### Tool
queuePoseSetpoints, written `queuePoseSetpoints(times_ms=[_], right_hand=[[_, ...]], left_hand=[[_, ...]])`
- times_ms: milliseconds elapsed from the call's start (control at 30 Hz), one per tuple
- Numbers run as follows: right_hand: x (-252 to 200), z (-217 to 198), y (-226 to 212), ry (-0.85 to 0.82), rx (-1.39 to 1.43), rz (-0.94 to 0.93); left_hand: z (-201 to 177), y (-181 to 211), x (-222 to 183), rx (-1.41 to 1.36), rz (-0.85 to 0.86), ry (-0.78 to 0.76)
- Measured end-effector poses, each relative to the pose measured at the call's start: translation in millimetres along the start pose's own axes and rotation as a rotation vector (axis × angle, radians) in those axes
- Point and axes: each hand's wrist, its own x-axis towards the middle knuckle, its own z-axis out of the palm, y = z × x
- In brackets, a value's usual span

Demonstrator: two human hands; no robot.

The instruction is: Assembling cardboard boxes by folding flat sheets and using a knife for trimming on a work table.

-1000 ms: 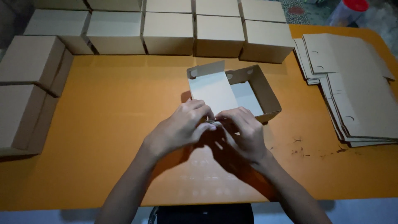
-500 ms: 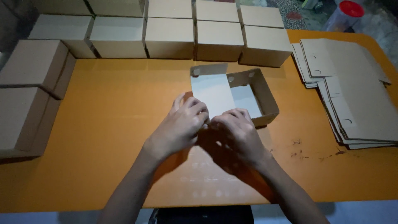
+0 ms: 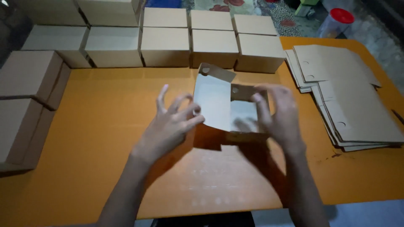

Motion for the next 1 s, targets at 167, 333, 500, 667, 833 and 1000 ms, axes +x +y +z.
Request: queuePoseSetpoints(times_ms=[167,333,500,667,833,1000], right_hand=[[-4,-1,31,-0.252,0.128,0.429],[-8,33,31,-0.441,0.097,0.546],[-8,45,-6,-0.499,0.049,0.701],[-10,54,-5,-0.509,0.336,0.662],[4,29,-4,-0.274,0.297,0.748],[17,41,4,0.208,0.253,0.432]], left_hand=[[8,-23,-5,0.075,-0.165,0.024],[32,-33,0,0.032,-0.397,0.060],[27,-37,26,-0.515,-0.635,0.033],[44,-40,41,-0.692,-0.608,0.245],[61,-37,41,-0.617,-0.648,0.315],[80,-30,39,-0.651,-0.625,0.359]])
